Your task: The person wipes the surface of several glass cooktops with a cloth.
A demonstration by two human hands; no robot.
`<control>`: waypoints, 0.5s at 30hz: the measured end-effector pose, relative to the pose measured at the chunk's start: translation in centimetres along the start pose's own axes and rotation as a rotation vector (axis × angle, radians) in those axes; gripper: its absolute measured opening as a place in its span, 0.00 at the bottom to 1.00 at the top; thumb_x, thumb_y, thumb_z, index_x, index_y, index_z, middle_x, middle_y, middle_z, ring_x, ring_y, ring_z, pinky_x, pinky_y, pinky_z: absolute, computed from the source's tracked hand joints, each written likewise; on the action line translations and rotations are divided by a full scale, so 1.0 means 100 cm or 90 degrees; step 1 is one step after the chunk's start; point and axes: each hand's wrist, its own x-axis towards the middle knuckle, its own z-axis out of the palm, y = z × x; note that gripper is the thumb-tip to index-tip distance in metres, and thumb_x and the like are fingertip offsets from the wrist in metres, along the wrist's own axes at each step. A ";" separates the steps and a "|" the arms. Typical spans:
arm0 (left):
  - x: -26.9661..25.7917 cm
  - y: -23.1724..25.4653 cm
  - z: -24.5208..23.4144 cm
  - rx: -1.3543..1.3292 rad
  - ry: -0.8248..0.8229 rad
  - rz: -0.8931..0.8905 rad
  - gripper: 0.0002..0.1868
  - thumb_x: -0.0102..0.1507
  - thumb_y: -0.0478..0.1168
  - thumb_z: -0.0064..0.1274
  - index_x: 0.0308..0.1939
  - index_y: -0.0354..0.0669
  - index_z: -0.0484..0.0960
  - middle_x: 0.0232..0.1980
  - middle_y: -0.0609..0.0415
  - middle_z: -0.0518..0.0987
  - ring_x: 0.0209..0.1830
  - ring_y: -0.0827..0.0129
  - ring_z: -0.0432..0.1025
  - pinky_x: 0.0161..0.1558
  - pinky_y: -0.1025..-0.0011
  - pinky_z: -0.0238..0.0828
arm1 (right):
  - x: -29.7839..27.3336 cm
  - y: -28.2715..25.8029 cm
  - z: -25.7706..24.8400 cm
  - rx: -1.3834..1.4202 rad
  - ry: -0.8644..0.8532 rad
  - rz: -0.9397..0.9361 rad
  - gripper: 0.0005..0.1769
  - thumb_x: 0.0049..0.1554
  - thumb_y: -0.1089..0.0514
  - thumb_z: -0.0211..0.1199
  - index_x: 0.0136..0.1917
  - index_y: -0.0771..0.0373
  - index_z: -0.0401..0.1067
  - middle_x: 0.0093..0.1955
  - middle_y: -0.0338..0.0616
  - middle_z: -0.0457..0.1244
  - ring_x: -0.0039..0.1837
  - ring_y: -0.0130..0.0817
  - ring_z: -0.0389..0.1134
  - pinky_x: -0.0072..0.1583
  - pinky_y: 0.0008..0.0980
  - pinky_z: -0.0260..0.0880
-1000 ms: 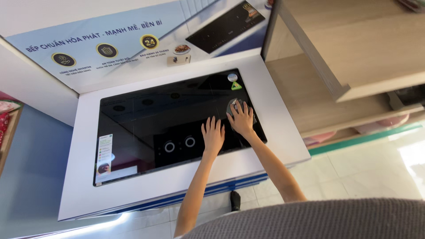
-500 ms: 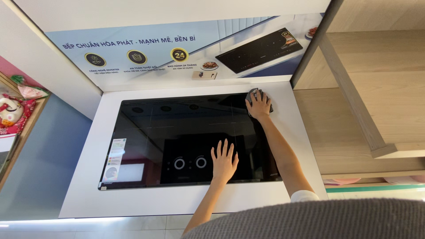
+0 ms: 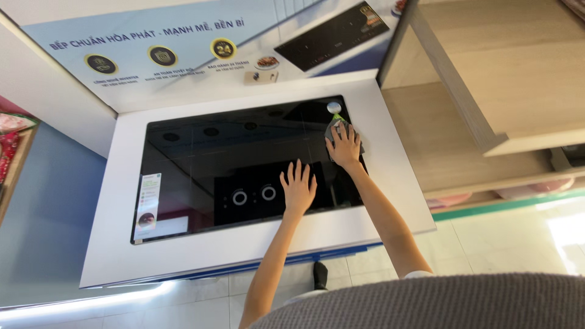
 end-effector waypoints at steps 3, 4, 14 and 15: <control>-0.006 -0.003 0.004 -0.003 -0.003 0.003 0.26 0.69 0.51 0.48 0.67 0.42 0.76 0.76 0.41 0.64 0.78 0.44 0.54 0.73 0.38 0.42 | -0.054 -0.003 -0.006 0.007 0.035 -0.006 0.34 0.66 0.36 0.46 0.79 0.52 0.61 0.83 0.52 0.48 0.81 0.61 0.45 0.74 0.68 0.44; -0.007 -0.003 0.006 0.002 -0.001 0.004 0.26 0.69 0.50 0.48 0.68 0.42 0.76 0.77 0.41 0.64 0.78 0.44 0.54 0.74 0.38 0.43 | -0.071 -0.004 -0.010 0.014 0.058 -0.014 0.32 0.67 0.37 0.48 0.78 0.53 0.62 0.83 0.53 0.49 0.81 0.61 0.46 0.74 0.68 0.46; -0.013 -0.003 0.015 0.037 0.012 0.024 0.24 0.71 0.50 0.46 0.67 0.42 0.77 0.77 0.39 0.65 0.79 0.43 0.54 0.75 0.38 0.43 | -0.216 -0.031 -0.077 0.045 0.117 0.002 0.32 0.65 0.40 0.54 0.76 0.57 0.66 0.80 0.54 0.54 0.80 0.60 0.50 0.74 0.66 0.48; -0.013 -0.003 0.015 0.035 0.011 0.017 0.24 0.71 0.50 0.46 0.67 0.42 0.77 0.77 0.39 0.65 0.80 0.43 0.53 0.75 0.38 0.42 | -0.220 -0.031 -0.080 0.050 0.119 -0.004 0.32 0.65 0.40 0.54 0.75 0.57 0.66 0.80 0.54 0.54 0.80 0.60 0.50 0.74 0.66 0.48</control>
